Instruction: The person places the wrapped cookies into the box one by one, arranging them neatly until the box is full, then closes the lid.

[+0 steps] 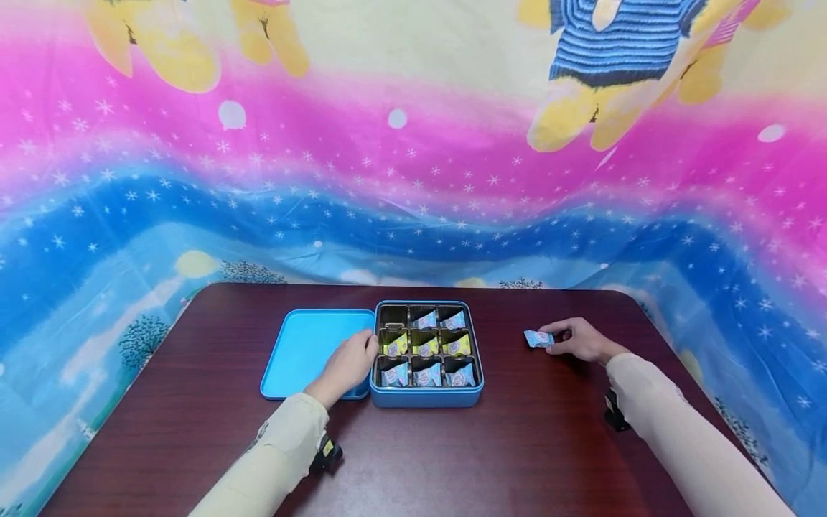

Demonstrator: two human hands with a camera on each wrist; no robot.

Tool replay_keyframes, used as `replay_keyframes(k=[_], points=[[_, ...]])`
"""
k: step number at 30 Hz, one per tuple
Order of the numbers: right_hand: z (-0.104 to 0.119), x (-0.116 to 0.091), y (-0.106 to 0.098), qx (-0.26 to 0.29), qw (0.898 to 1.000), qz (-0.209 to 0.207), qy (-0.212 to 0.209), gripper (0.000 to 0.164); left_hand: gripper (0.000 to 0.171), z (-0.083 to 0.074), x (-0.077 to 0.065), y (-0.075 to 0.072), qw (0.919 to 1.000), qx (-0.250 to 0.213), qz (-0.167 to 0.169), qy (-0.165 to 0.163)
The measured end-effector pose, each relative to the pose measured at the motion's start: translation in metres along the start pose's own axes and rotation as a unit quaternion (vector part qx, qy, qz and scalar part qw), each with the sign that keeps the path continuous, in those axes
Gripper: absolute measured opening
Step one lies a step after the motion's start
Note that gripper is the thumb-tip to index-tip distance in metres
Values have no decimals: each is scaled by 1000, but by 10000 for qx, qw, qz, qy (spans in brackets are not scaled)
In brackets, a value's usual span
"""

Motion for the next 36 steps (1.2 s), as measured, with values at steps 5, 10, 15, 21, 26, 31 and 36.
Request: replay_keyframes(k=[5, 10, 15, 21, 26, 31, 36], points=[[0, 0, -1, 57, 9999, 52, 95, 44, 32, 1, 1, 1, 10000, -38, 10, -37], [1, 0, -3, 82, 9999, 88, 119, 43, 31, 1, 0, 1, 10000, -36, 26, -27], [4, 0, -4, 64, 9998, 79, 150, 44, 31, 0, 0, 1, 10000, -38, 35, -24], [12, 2, -5, 69, 9999, 73, 112, 44, 31, -1, 0, 1, 10000, -13, 16, -16], [18, 4, -6, 82, 9999, -7, 75, 43, 31, -2, -2, -1, 10000, -21, 12, 8], [26, 7, -7, 70, 9999, -55, -57, 41, 31, -1, -1, 0, 10000, -32, 15, -7], [32, 9, -7, 35, 9999, -49, -98, 40, 31, 0, -1, 1, 10000, -23, 24, -42]])
Point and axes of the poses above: each hand's wrist, its own x-axis towards the middle knuckle, its own y-axis out of the palm, z = x × y, the point moved 4 cm from there along x, towards the middle knuckle, and after that the axes turned 8 degrees about -x, right-handed, at the moved point
